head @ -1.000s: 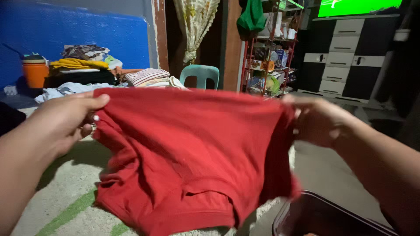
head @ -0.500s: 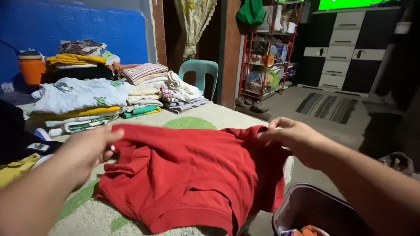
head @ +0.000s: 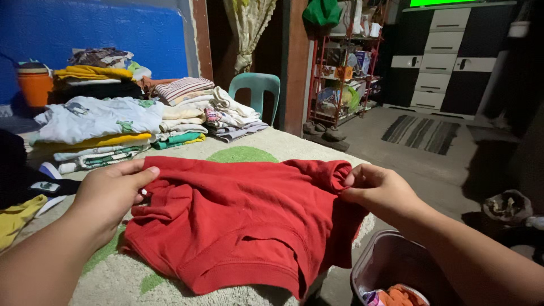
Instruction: The person folds several pieces of clothing on a bed, including a yellow shirt, a white shirt, a light blue shirt, a red shirt, and a black shirt. Each item is smoothed, folded, and placed into a neat stack.
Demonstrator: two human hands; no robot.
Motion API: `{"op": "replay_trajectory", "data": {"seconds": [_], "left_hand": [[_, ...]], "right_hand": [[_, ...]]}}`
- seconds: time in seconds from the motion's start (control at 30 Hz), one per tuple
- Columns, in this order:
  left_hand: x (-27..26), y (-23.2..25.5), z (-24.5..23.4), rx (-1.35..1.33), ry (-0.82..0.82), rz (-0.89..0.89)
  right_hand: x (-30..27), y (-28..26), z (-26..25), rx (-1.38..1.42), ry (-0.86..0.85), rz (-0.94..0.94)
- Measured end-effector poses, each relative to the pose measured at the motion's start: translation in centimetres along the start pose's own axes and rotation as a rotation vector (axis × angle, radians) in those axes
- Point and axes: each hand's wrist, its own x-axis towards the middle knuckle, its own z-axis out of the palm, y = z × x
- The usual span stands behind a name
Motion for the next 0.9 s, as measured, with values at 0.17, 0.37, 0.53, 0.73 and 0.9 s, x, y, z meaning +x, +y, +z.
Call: {"op": "replay_trajectory", "data": {"seconds": [0.17, 0.37, 0.53, 0.73, 0.9], "left_hand": [[0.4, -0.2, -0.2, -0.038, 0.017, 0.013], [0.6, -0.6, -0.4, -0.11, 0.13, 0.003], [0.7, -0.5, 0.2, -0.01, 0.134, 0.038], [-0.1, 0.1, 0.0, -0.042, 0.014, 0.017], [0.6, 1.1, -0.8, -0.179, 0.129, -0.089]], "right_hand": [[-0.2, -0.5, -0.7, 0.002, -0.036, -0.017], [0.9, 0.1, -4.6, 0.522, 0.279, 0.3], [1.3, 2.1, -4.5, 0.489, -0.083, 0.472], [0.9, -2.4, -2.7, 0.201, -0.021, 0.444], [2.2, -4.8, -3.2, 0.408, 0.158, 0.266]]}}
